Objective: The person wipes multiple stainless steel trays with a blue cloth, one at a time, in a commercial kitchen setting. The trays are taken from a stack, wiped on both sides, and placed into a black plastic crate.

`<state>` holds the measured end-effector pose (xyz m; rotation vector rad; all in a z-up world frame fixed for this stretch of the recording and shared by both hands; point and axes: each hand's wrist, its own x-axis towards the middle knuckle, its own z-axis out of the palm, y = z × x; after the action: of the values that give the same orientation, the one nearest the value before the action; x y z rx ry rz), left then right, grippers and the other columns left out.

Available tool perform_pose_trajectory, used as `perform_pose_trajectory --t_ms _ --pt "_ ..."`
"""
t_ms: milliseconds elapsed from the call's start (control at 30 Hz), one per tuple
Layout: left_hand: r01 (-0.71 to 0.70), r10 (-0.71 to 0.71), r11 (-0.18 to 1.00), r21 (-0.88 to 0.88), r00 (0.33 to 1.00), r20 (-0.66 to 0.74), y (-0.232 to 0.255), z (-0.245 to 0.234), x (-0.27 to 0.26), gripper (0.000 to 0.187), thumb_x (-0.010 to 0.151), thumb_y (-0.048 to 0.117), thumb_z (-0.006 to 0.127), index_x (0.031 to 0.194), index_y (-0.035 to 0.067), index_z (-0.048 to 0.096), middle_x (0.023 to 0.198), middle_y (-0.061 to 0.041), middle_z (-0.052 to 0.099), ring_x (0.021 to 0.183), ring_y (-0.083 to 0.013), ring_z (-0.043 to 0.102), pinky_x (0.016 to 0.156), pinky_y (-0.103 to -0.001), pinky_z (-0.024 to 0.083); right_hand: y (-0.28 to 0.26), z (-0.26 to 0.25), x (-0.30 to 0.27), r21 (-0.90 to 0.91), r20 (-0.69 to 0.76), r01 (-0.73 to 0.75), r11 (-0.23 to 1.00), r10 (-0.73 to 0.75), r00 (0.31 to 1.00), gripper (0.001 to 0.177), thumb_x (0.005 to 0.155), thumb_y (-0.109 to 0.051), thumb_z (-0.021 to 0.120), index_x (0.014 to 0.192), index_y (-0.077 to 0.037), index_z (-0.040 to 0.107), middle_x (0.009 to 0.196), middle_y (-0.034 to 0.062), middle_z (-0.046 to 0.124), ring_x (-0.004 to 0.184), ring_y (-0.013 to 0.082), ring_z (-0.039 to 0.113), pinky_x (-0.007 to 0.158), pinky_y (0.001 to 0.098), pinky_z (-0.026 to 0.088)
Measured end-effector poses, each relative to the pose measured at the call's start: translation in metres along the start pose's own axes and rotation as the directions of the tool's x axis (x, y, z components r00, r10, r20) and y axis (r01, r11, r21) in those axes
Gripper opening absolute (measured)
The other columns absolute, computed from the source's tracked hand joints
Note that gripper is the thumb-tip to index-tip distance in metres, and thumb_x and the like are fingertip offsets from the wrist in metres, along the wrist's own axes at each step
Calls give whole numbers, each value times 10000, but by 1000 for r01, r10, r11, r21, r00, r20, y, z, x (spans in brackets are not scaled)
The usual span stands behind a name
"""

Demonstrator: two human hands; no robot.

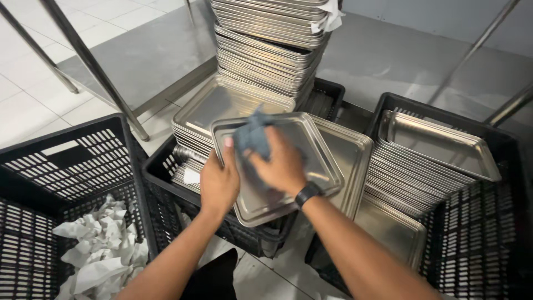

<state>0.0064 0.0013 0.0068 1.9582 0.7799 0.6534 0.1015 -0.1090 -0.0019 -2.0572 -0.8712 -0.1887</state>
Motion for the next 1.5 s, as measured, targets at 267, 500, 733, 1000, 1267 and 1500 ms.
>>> perform_pose_trajectory --t_ms 267,500,733,1000,1267,1500 --pt "-63 62 992 -111 998 -17 -8 -14 4 542 1053 455 427 1059 -30 669 743 -216 678 681 -310 689 697 -423 520 17 -15 -35 67 93 362 930 -367 926 721 847 -261 746 1453 -3 452 1484 248 519 1400 406 499 1160 454 405" --pt "-147 134 987 -60 975 -179 2 -8 2 450 1066 383 475 1166 -32 617 602 -184 591 493 -262 546 521 -434 418 69 -16 -50 -213 -268 -71 975 11 963 744 931 -332 698 1470 61 369 1442 332 481 1309 521 439 1089 549 373" --pt "-129 83 975 -178 966 -244 15 7 -14 415 1087 358 487 1121 -33 624 650 -168 566 554 -211 490 550 -417 399 -9 11 -85 63 -221 -143 988 154 963 652 935 -258 663 1433 55 380 1360 314 543 1272 457 530 1087 487 423" --pt "-282 189 925 -255 923 -334 16 -5 0 398 1128 340 478 1173 -38 594 872 -137 630 767 -175 546 711 -344 471 -32 -64 -98 927 290 -331 177 225 930 599 947 -321 653 1453 -55 475 1396 81 598 1233 156 594 1078 343 469" --pt "91 73 623 -776 982 174 71 37 -20 499 1064 422 434 1377 36 473 1109 -57 715 948 -131 725 836 -316 605 -16 -221 -112 -323 35 372 870 -382 923 920 631 -541 903 1308 -42 531 1246 151 616 1154 351 616 975 443 485" --pt "133 171 928 -349 678 715 103 78 -45 622 1008 510 413 1298 -23 552 965 -155 729 692 -261 701 660 -374 577 9 -284 -152 -372 -148 53 927 -115 982 619 676 -195 812 1257 -122 611 1221 145 685 1096 384 668 898 453 539"
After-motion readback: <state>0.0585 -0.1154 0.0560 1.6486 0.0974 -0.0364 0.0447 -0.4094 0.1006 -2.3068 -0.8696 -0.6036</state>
